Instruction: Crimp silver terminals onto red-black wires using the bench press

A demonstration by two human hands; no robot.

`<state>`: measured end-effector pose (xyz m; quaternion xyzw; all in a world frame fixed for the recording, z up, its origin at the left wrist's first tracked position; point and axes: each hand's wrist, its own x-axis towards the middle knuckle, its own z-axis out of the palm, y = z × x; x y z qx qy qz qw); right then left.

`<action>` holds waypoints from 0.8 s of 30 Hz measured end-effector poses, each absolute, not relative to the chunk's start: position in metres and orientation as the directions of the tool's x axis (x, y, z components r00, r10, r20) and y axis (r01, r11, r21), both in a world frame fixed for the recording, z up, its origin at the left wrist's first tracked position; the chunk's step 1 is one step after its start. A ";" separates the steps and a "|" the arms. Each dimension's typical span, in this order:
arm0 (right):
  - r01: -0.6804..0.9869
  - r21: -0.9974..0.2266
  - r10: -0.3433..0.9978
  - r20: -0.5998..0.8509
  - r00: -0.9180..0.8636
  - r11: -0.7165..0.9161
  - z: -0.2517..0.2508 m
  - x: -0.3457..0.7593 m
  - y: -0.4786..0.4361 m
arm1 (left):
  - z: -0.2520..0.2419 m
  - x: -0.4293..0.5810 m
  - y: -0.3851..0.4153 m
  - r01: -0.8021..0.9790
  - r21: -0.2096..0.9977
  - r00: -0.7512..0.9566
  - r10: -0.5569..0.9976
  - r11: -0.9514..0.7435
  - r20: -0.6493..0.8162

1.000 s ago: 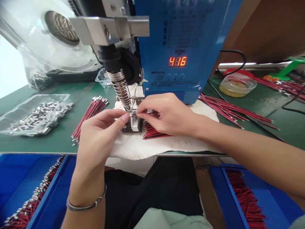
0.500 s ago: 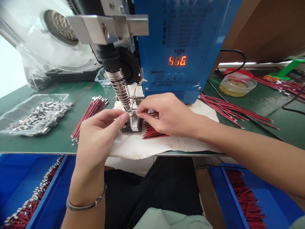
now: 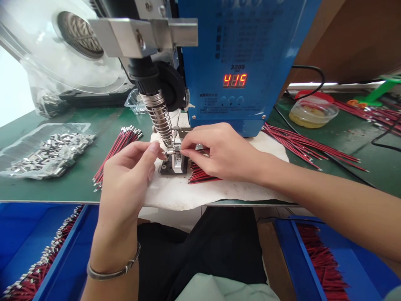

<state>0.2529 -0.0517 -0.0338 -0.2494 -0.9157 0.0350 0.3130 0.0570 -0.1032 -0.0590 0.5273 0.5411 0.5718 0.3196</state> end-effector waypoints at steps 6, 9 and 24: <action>0.441 -0.228 0.489 0.553 -0.675 0.868 -0.034 0.252 -0.054 | -0.060 0.056 -0.104 0.213 0.955 -0.233 0.938 -0.208 0.256; 0.440 -0.240 0.495 0.548 -0.674 0.865 -0.033 0.251 -0.054 | -0.061 0.055 -0.103 0.214 0.955 -0.231 0.939 -0.205 0.254; 0.439 -0.253 0.502 0.546 -0.671 0.862 -0.033 0.251 -0.054 | -0.060 0.057 -0.104 0.242 0.948 -0.231 0.936 -0.208 0.265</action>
